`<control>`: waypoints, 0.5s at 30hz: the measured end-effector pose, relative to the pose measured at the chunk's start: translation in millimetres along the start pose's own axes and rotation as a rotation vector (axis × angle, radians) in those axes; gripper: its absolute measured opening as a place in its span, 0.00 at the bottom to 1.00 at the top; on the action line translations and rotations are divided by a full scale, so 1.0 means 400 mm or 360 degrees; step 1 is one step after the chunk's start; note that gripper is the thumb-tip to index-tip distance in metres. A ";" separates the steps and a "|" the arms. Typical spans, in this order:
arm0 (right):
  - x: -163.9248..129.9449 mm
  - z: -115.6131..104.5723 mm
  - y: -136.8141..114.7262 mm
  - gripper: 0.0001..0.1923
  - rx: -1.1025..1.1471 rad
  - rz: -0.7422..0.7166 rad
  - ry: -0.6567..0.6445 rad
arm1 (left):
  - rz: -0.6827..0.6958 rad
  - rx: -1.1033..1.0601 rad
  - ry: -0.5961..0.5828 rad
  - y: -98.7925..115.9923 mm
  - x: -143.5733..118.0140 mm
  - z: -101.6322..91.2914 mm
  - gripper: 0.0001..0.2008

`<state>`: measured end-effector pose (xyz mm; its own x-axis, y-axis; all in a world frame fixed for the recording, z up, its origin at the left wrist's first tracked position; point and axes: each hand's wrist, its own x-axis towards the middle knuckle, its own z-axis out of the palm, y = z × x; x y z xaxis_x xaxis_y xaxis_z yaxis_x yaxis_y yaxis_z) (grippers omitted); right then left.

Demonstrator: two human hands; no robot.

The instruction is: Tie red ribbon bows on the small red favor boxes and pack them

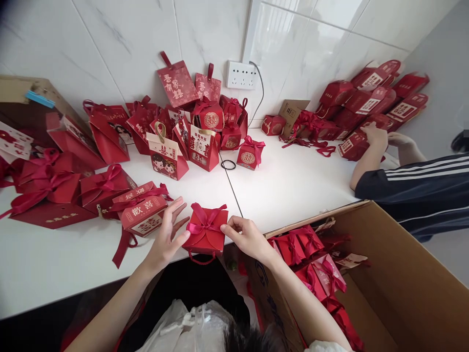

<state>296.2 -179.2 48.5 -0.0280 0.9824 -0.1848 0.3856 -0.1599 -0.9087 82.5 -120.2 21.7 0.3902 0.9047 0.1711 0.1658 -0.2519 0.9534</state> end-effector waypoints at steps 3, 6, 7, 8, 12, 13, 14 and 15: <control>-0.005 0.004 -0.009 0.18 -0.0080 0.0040 0.0046 | -0.0173 0.0219 0.0094 0.030 -0.007 -0.006 0.14; -0.007 0.008 -0.014 0.16 -0.0139 0.0052 0.0066 | -0.0303 0.0350 -0.0106 0.058 0.003 -0.009 0.14; -0.007 0.008 -0.013 0.16 -0.0125 0.0040 0.0057 | -0.0303 0.0351 -0.0142 0.063 0.007 -0.008 0.15; -0.006 0.008 -0.011 0.15 -0.0098 0.0025 0.0042 | -0.0294 0.0351 -0.0144 0.066 0.010 -0.006 0.15; -0.003 0.006 0.005 0.16 0.0100 -0.0005 -0.0029 | -0.0243 0.0370 -0.0112 0.061 0.011 0.008 0.16; -0.001 0.005 0.009 0.17 0.0172 -0.0009 -0.0056 | -0.0233 0.0371 -0.0106 0.059 0.009 0.010 0.16; 0.000 0.004 0.013 0.17 0.0245 -0.0011 -0.0080 | -0.0226 0.0371 -0.0104 0.057 0.008 0.012 0.16; 0.002 0.004 0.017 0.17 0.0314 -0.0010 -0.0100 | -0.0221 0.0370 -0.0104 0.056 0.007 0.014 0.16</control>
<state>297.3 -179.8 41.6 -0.0894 0.9764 -0.1964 0.1970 -0.1760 -0.9645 92.3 -125.2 42.2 0.4058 0.9137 0.0192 0.4222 -0.2061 0.8828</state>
